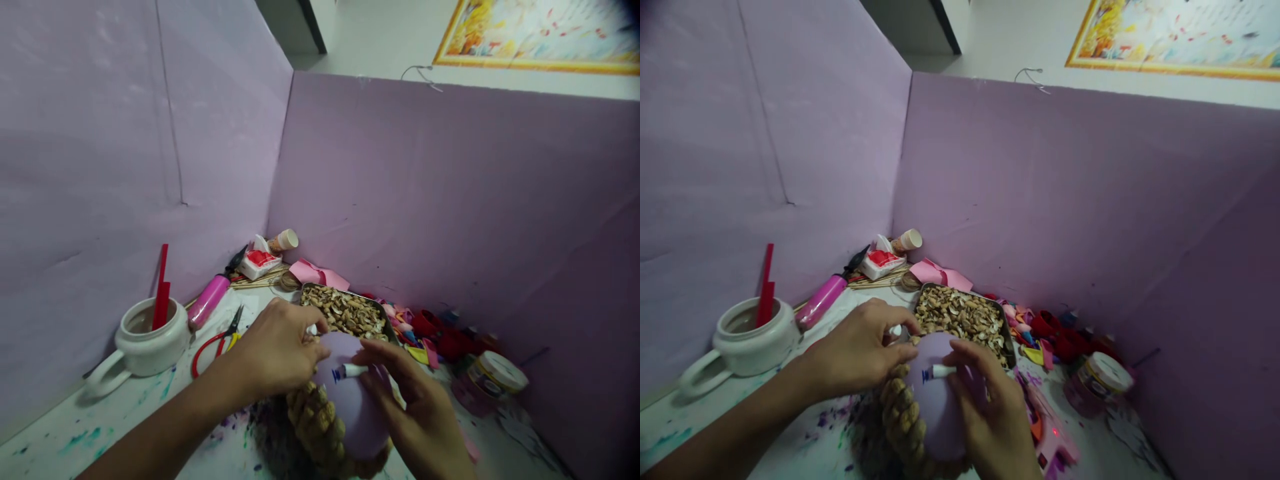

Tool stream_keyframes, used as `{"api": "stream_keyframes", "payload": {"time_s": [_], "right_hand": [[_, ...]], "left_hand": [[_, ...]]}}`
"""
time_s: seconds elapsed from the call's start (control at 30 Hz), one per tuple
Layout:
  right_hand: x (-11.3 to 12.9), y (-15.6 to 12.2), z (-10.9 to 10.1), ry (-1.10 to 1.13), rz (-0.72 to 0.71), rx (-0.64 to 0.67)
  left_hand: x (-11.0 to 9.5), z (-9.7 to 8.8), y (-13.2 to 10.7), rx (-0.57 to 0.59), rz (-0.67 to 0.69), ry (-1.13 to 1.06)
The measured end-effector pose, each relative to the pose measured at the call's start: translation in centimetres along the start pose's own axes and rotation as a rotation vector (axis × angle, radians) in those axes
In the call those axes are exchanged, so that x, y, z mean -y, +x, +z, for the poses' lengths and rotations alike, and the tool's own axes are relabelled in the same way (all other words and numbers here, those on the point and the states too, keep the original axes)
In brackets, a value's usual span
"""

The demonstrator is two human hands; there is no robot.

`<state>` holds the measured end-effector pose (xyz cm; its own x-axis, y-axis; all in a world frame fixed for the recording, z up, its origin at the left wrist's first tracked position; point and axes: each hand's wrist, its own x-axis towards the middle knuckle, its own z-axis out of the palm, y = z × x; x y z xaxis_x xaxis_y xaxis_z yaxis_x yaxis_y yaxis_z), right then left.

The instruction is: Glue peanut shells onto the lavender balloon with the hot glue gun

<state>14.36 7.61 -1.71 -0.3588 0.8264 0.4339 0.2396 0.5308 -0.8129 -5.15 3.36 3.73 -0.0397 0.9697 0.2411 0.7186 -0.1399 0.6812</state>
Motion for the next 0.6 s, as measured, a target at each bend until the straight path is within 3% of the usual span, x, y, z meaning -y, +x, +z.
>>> {"api": "stream_keyframes", "payload": {"time_s": [0.17, 0.6], "right_hand": [[0.0, -0.1, 0.1, 0.005, -0.012, -0.029], [0.0, 0.5, 0.1, 0.066, -0.011, -0.082]], "left_hand": [[-0.2, 1.1, -0.6, 0.058, 0.107, 0.095], [0.1, 1.4, -0.1, 0.113, 0.085, 0.087]]}}
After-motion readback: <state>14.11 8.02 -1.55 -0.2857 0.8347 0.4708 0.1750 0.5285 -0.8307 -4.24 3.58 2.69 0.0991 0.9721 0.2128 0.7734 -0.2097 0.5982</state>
